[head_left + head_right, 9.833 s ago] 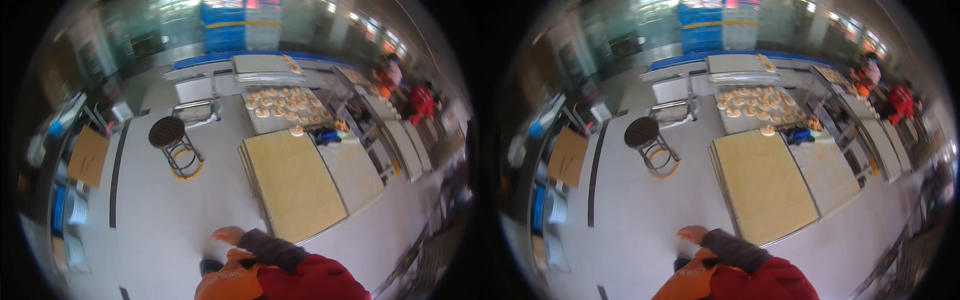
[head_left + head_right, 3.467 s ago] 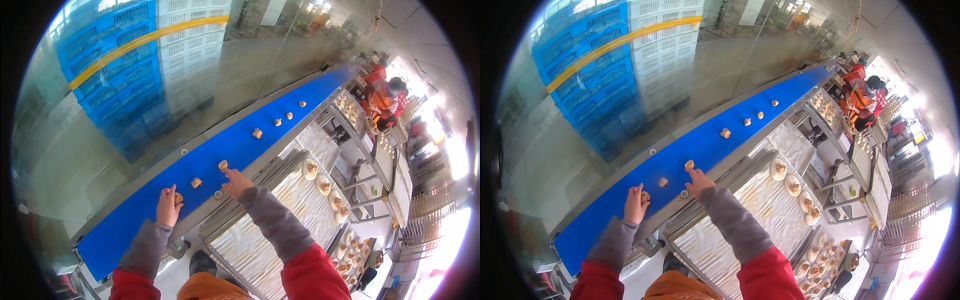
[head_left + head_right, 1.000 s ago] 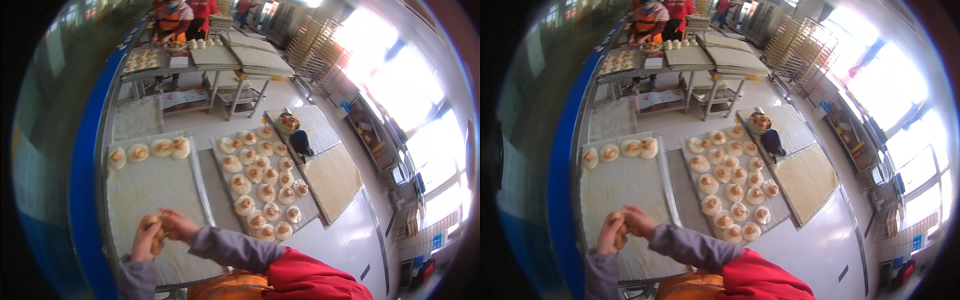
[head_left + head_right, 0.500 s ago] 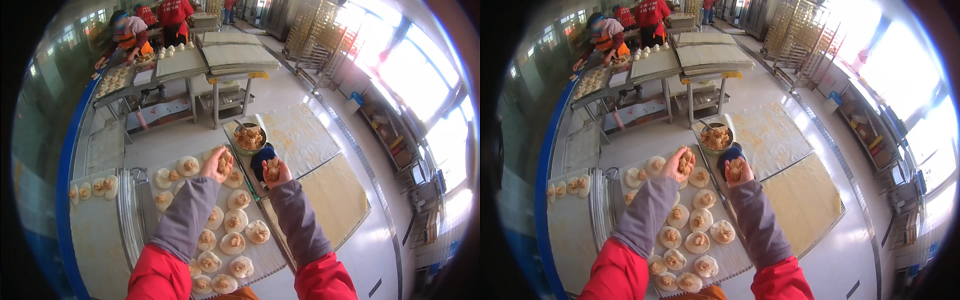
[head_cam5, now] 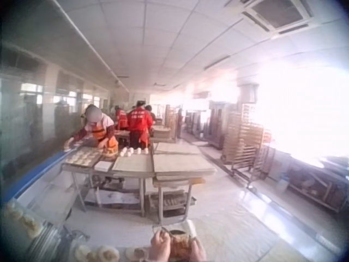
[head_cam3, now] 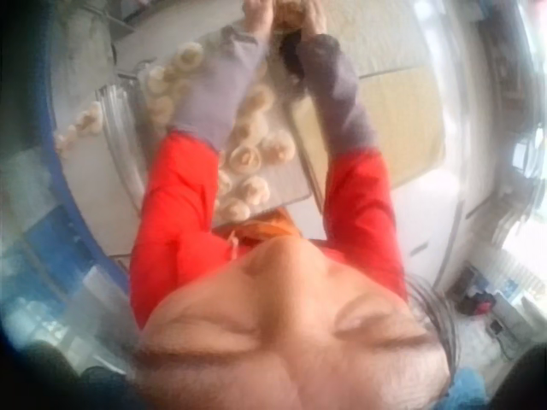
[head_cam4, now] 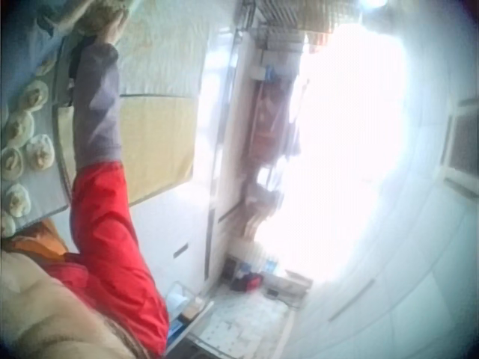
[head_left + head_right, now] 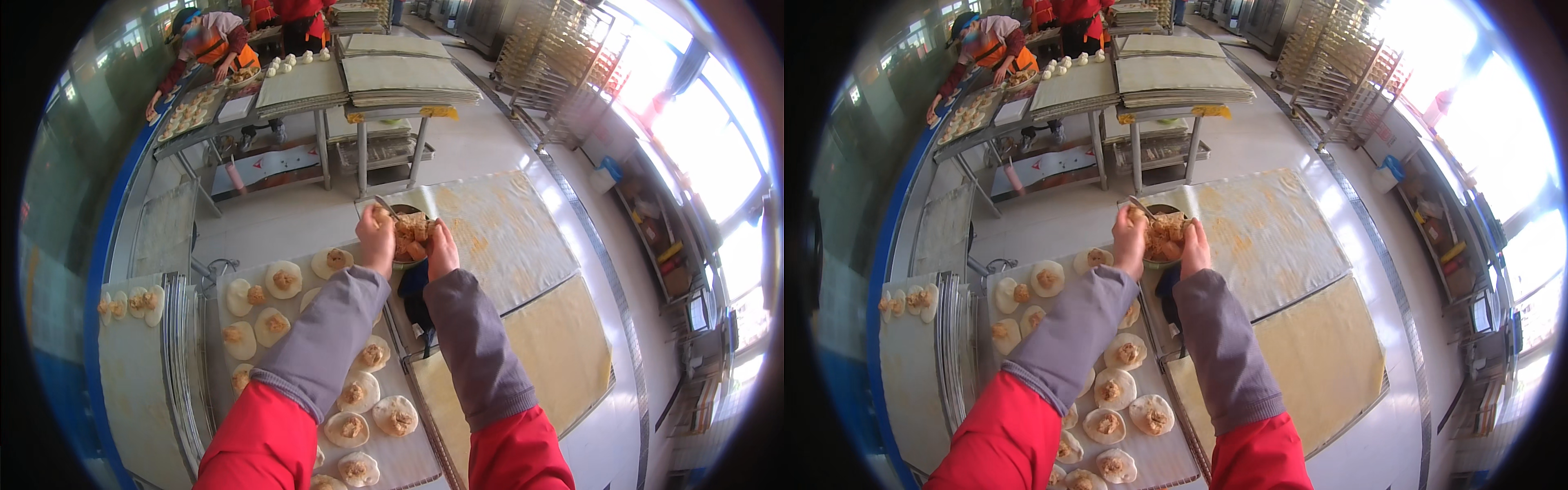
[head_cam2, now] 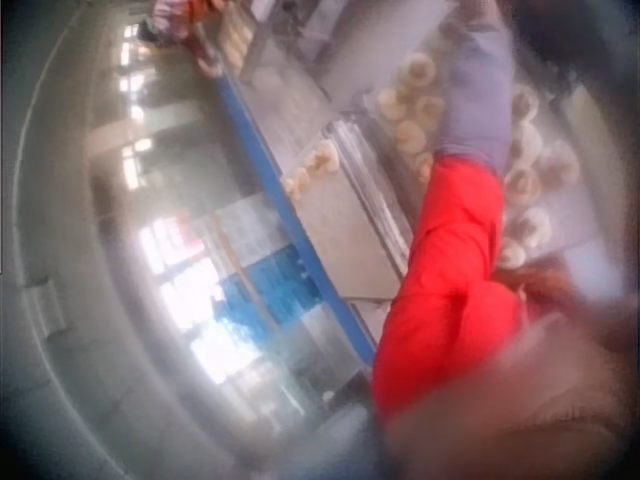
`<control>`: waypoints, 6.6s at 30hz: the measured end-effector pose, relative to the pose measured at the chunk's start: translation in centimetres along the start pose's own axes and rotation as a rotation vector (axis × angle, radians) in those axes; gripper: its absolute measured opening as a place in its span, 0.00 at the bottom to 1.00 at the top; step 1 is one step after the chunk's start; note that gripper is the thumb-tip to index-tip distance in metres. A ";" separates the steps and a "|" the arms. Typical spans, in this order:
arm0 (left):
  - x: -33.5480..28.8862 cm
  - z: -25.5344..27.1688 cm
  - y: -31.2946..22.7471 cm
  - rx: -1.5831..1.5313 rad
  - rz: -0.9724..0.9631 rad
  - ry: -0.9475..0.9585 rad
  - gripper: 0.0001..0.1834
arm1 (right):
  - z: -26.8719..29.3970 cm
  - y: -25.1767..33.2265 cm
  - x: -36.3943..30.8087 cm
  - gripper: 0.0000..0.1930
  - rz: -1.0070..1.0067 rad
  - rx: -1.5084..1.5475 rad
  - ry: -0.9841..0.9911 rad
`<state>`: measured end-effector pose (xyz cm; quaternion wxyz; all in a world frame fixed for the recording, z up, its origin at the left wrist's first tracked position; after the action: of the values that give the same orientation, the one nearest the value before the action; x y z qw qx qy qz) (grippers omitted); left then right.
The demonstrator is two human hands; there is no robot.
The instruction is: The person assembles buns by hand along a production line. They pick dough discs from a conveyor, place filling on each, fold and seal the edges, then arrange the finished buns on trays. Other workers perform similar steps nearby.
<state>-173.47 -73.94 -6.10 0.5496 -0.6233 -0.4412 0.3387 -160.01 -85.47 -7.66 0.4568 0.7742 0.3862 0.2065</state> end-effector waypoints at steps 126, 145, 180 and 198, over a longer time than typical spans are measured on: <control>-45.8 111.4 -21.5 0.819 0.032 -0.513 0.27 | -95.8 -54.9 -60.9 0.22 0.387 -1.128 1.661; -61.6 110.0 -24.6 1.138 0.235 -0.329 0.38 | -95.5 -61.3 -53.5 0.33 -0.435 -1.655 1.450; -48.7 95.8 -28.1 0.823 0.036 -0.465 0.27 | -90.4 -42.6 -49.3 0.14 0.109 -1.076 1.569; -82.8 107.1 -22.6 1.219 0.522 -1.119 0.13 | -93.3 -56.3 -74.0 0.42 0.102 -1.642 1.616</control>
<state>-306.24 -108.79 -6.86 0.3946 -0.0431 -0.2314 0.8882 -291.38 -76.61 -7.61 0.4334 -0.0998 0.2836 0.8496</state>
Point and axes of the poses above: each hand's wrist, its own x-axis towards the middle knuckle, its own z-axis out of the back of the hand, y = z × x, the point moved 8 cm from there along x, towards the middle knuckle, and after that the axes turned 11 degrees about y, right-handed, at the moved point
